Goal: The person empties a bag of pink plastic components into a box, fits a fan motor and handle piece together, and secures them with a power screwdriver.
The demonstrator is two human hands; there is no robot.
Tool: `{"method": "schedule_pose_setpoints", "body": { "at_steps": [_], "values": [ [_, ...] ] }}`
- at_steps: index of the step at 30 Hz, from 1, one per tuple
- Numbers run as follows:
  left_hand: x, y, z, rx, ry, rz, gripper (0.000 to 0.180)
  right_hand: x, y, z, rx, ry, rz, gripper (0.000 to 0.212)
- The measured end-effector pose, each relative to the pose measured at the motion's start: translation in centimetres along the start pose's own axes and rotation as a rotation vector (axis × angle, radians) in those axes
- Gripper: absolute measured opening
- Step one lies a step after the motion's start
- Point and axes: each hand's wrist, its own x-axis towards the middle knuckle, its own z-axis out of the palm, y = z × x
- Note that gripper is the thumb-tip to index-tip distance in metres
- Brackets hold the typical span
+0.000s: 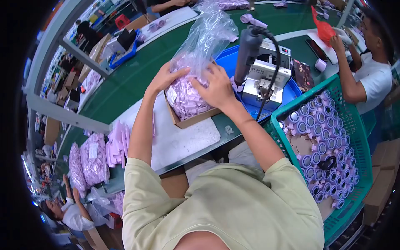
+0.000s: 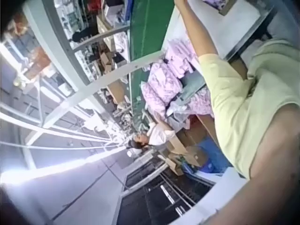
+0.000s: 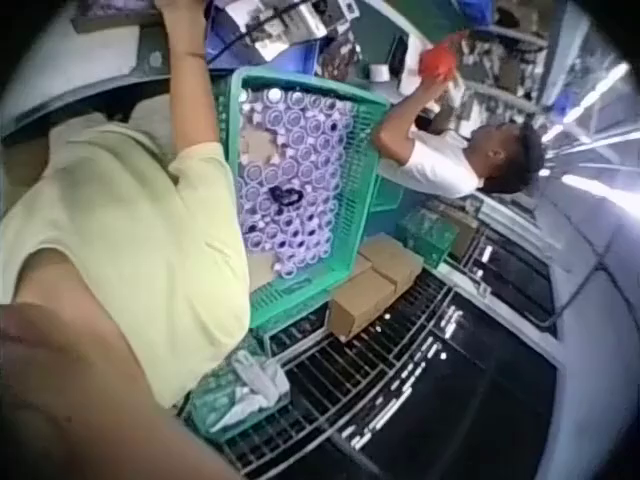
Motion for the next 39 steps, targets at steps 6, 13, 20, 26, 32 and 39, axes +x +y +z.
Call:
{"method": "schedule_pose_setpoints", "body": {
  "at_steps": [6,13,20,26,32,39],
  "values": [
    [-1.9,0.9,2.0,-0.122,0.108,-0.067,0.050,-1.7,-0.9,-0.2,-0.073,0.158,-0.060,0.034],
    [-1.6,3.4,1.9,-0.025,0.061,-0.146,0.048,-2.9,-1.2,-0.5,-0.015,0.232,-0.018,0.029],
    [0.0,1.6,2.3,-0.111,0.176,-0.057,0.047,-1.1,-0.8,-0.8,0.069,0.113,-0.017,0.029],
    [0.0,4.3,2.2,-0.312,0.000,-0.219,0.048,-0.4,-0.3,-0.3,0.062,0.181,-0.010,0.033],
    [0.6,3.1,1.1,-0.011,0.151,-0.153,0.053,0.1,-1.7,-0.5,0.165,0.179,0.015,0.035],
    [-0.6,2.4,2.2,0.057,0.215,0.045,0.064,0.1,0.6,0.0,0.229,0.118,0.097,0.033]
  ]
}}
